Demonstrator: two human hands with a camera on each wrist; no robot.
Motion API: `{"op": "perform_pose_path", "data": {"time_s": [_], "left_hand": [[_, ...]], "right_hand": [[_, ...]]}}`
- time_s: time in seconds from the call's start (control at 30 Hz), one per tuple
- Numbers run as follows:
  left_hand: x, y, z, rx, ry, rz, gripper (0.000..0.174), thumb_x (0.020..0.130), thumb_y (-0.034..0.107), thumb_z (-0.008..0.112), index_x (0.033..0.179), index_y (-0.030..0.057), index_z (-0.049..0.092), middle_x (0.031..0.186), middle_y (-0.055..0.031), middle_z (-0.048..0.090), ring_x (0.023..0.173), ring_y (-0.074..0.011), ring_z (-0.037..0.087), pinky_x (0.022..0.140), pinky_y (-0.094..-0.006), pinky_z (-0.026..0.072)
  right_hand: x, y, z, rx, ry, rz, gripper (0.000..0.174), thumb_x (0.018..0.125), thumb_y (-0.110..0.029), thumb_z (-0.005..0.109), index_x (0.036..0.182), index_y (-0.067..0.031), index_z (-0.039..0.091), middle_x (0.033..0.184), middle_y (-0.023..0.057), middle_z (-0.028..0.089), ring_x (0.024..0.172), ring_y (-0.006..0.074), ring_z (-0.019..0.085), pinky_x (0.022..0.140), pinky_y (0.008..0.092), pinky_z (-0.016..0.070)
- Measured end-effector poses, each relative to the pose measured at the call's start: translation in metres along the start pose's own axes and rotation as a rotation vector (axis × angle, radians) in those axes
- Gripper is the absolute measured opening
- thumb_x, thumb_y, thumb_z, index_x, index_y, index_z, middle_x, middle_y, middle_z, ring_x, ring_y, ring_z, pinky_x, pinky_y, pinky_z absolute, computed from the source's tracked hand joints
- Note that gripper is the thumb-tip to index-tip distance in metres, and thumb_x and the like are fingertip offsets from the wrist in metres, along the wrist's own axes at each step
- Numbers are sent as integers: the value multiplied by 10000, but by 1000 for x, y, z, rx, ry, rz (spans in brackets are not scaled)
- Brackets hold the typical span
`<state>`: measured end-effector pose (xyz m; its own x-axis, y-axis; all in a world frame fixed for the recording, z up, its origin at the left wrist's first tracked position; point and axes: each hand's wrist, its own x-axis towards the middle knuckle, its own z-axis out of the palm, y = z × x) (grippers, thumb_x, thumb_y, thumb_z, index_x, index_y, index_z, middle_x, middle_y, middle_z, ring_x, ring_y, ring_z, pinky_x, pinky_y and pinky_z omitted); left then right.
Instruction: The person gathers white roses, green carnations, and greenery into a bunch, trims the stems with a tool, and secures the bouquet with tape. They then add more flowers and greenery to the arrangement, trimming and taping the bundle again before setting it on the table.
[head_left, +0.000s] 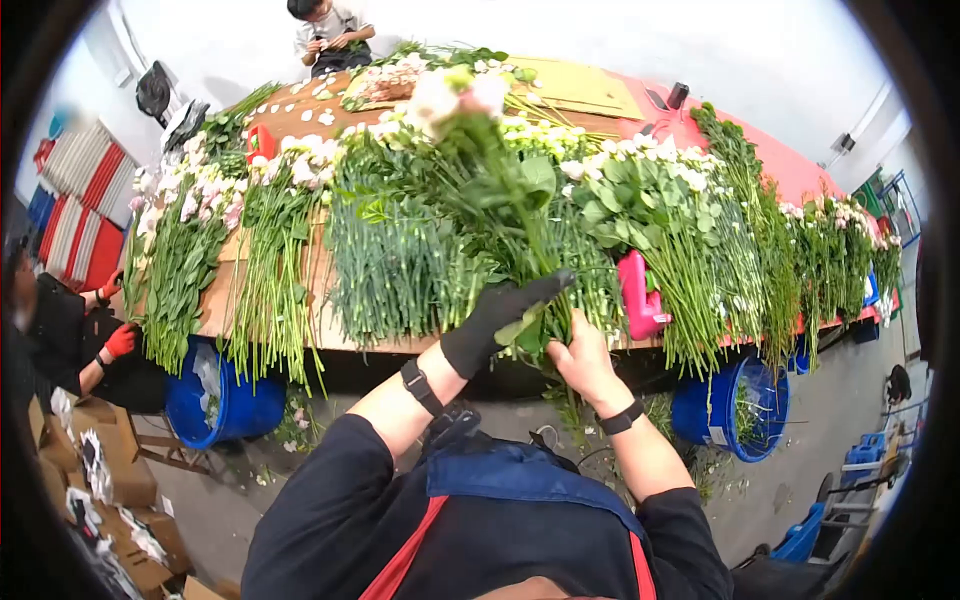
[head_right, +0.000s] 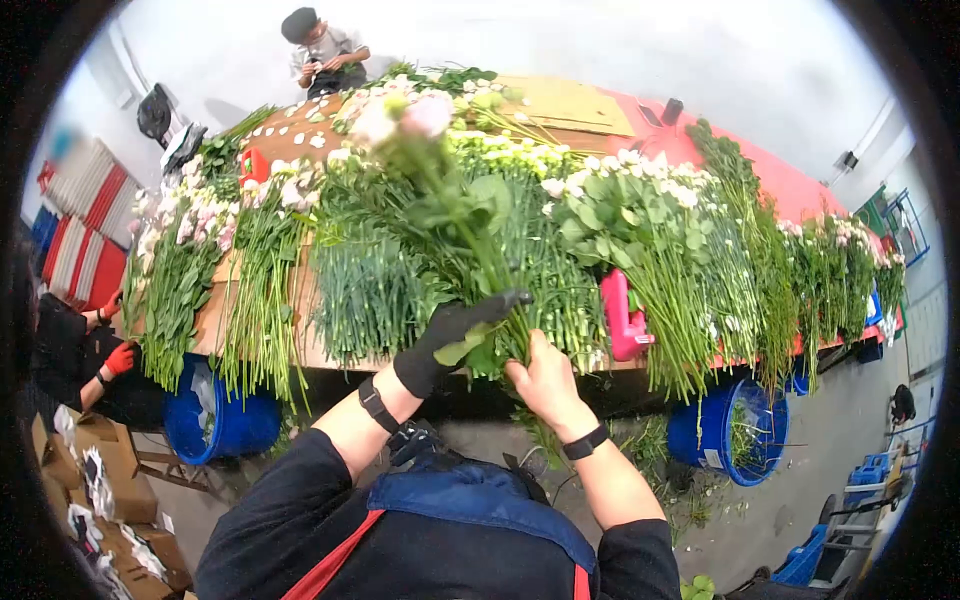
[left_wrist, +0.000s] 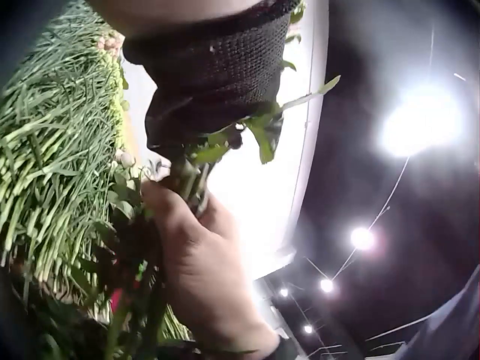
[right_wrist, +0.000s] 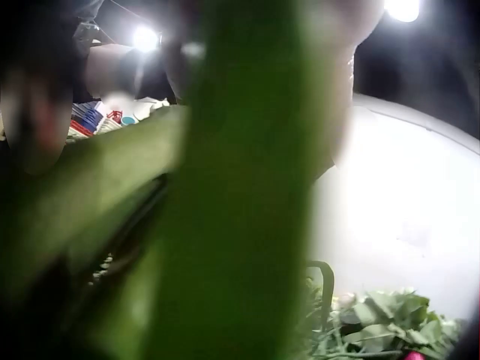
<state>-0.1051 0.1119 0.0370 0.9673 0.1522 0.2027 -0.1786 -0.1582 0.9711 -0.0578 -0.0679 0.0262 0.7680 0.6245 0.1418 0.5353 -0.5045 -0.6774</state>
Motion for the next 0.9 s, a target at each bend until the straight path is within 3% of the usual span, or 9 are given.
{"op": "perform_pose_path", "data": {"time_s": [0.07, 0.1, 0.23, 0.33, 0.4, 0.43, 0.57, 0.67, 0.9], "left_hand": [[18, 18, 24, -86, -113, -319, 489, 835, 402, 689, 1136, 21, 624, 923, -142, 682, 814, -169, 647, 697, -294, 496], [19, 25, 33, 80, -207, -143, 504, 827, 356, 707, 1192, 31, 584, 1071, -103, 667, 949, -192, 619, 870, -334, 474], [1, 52, 89, 1044, -423, 297, 454, 756, 318, 683, 1132, 79, 596, 1059, -119, 611, 1056, -269, 590, 951, -435, 434], [15, 74, 133, 1031, -312, 1152, 347, 788, 252, 592, 1099, 99, 605, 1039, -100, 616, 1005, -261, 605, 877, -438, 442], [39, 83, 169, 1043, -218, 1217, 265, 801, 207, 546, 1031, 110, 633, 990, -73, 625, 970, -260, 611, 843, -427, 436], [49, 77, 185, 1148, -296, 1141, 234, 798, 200, 541, 991, 116, 643, 960, -64, 631, 946, -261, 617, 819, -427, 440], [62, 30, 228, 1484, -766, 536, 133, 762, 218, 575, 820, 135, 660, 818, -52, 650, 818, -272, 647, 686, -442, 468], [38, 20, 230, 1091, -692, 370, 169, 727, 286, 630, 742, 118, 613, 703, -69, 643, 635, -298, 647, 513, -465, 456], [3, -2, 226, 1033, -687, -118, 349, 727, 416, 652, 909, 118, 652, 752, -95, 651, 757, -301, 655, 640, -441, 495]], "right_hand": [[-5, 21, -38, 128, -28, -30, 402, 755, -112, 624, 1096, 34, 469, 798, 268, 606, 791, 465, 592, 682, 481, 489], [-9, 49, -44, 161, 9, -75, 375, 757, -70, 606, 1099, 18, 480, 845, 248, 619, 824, 450, 602, 709, 455, 491], [-33, 88, -104, 288, -44, -119, 392, 752, 12, 583, 1135, 13, 497, 907, 202, 632, 881, 381, 629, 770, 397, 494], [-53, 125, -130, 312, -172, -63, 377, 790, 30, 561, 1163, 16, 508, 1037, 188, 626, 974, 294, 625, 848, 362, 482], [-70, 149, -123, 1071, -212, 233, 381, 783, 40, 561, 1161, 8, 527, 1120, 197, 605, 1027, 291, 605, 889, 375, 464], [-76, 149, -137, 275, -95, -236, 393, 763, 0, 592, 1152, 12, 534, 1086, 217, 621, 997, 336, 617, 874, 387, 471], [-92, 166, -160, 191, -378, -22, 424, 749, -132, 633, 1134, 14, 530, 940, 245, 643, 910, 370, 638, 816, 397, 495], [-106, 153, -193, -145, -561, -8, 390, 744, -155, 689, 1063, 4, 530, 893, 200, 630, 873, 364, 621, 786, 430, 492], [-152, 165, -289, -606, -274, -152, 778, 648, -198, 808, 1310, -24, 439, 1259, 184, 503, 1183, 336, 481, 968, 400, 406]]}}
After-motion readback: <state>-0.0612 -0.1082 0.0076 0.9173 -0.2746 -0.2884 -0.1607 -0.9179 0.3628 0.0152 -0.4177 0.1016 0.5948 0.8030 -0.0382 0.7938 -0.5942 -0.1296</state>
